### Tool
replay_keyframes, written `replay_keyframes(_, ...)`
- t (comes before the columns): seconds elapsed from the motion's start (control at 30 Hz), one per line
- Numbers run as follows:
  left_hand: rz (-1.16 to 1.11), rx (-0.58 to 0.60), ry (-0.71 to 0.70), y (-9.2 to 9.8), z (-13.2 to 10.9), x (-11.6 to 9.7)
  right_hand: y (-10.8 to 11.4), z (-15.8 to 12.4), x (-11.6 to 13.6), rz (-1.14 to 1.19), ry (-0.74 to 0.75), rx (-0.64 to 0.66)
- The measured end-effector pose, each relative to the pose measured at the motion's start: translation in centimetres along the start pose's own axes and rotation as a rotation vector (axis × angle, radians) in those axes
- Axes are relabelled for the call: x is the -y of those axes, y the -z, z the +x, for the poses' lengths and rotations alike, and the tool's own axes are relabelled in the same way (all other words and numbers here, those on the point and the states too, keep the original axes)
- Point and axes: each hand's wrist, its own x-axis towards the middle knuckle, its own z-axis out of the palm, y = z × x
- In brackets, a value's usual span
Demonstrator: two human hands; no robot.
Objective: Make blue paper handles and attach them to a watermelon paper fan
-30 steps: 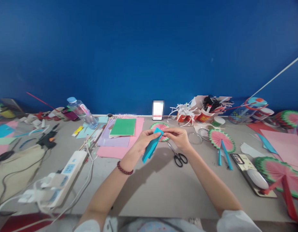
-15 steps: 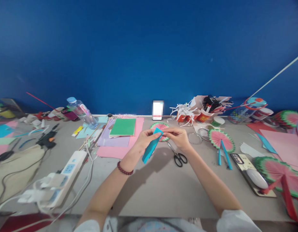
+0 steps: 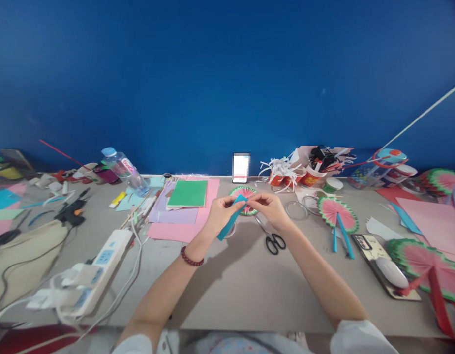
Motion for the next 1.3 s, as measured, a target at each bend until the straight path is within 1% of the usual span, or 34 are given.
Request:
replay_keyframes(0.13, 0.0, 0.017, 0.004, 0.0, 0.1, 0.2, 0.3, 0.1, -0.1, 0.013, 0.01, -0.004)
replay_keyframes(0.33, -0.033, 0.02, -0.003, 0.2, -0.1, -0.2, 0.1, -0.1, 0.2, 0.024, -0.005, 0.019)
replay_keyframes(0.43, -0.042, -0.03, -0.047, 0.0, -0.3, -0.3, -0.2, -0.2, 0.6, 0.047, -0.032, 0.022)
replay_keyframes(0.53, -0.004, -0.095, -0.102, -0.4, -0.6, -0.4, -0.4, -0.3, 0.8, 0.058, -0.05, 0.0)
replay_keyframes(0.63, 0.007, -0.14, -0.113, -0.7, -0.6, -0.4, -0.5, -0.2, 0.9, 0.079, -0.086, -0.014)
replay_keyframes(0.73, -0.067, -0.173, -0.056, -0.6, -0.3, -0.2, -0.6, -0.2, 0.7, 0.109, -0.124, -0.01)
replay_keyframes(0.8, -0.136, -0.176, 0.034, -0.4, -0.1, 0.1, -0.7, -0.2, 0.6, 0.114, -0.133, -0.003)
replay_keyframes(0.87, -0.211, -0.14, 0.125, -0.2, 0.1, 0.4, -0.7, -0.2, 0.5, 0.106, -0.136, 0.009)
replay_keyframes(0.93, -0.265, -0.079, 0.15, -0.1, 0.2, 0.6, -0.8, -0.2, 0.4, 0.099, -0.14, 0.021)
replay_keyframes(1.0, -0.266, -0.033, 0.12, -0.1, 0.1, 0.7, -0.8, -0.3, 0.3, 0.098, -0.145, 0.033)
replay_keyframes(1.07, -0.22, -0.02, 0.079, -0.1, 0.1, 0.6, -0.7, -0.3, 0.2, 0.103, -0.15, 0.042)
replay_keyframes(1.2, -0.119, -0.055, -0.021, -0.1, 0.0, 0.5, -0.6, -0.2, 0.0, 0.114, -0.16, 0.047)
replay_keyframes(1.3, -0.094, -0.069, -0.023, 0.0, 0.1, 0.5, -0.6, -0.2, 0.0, 0.145, -0.175, 0.044)
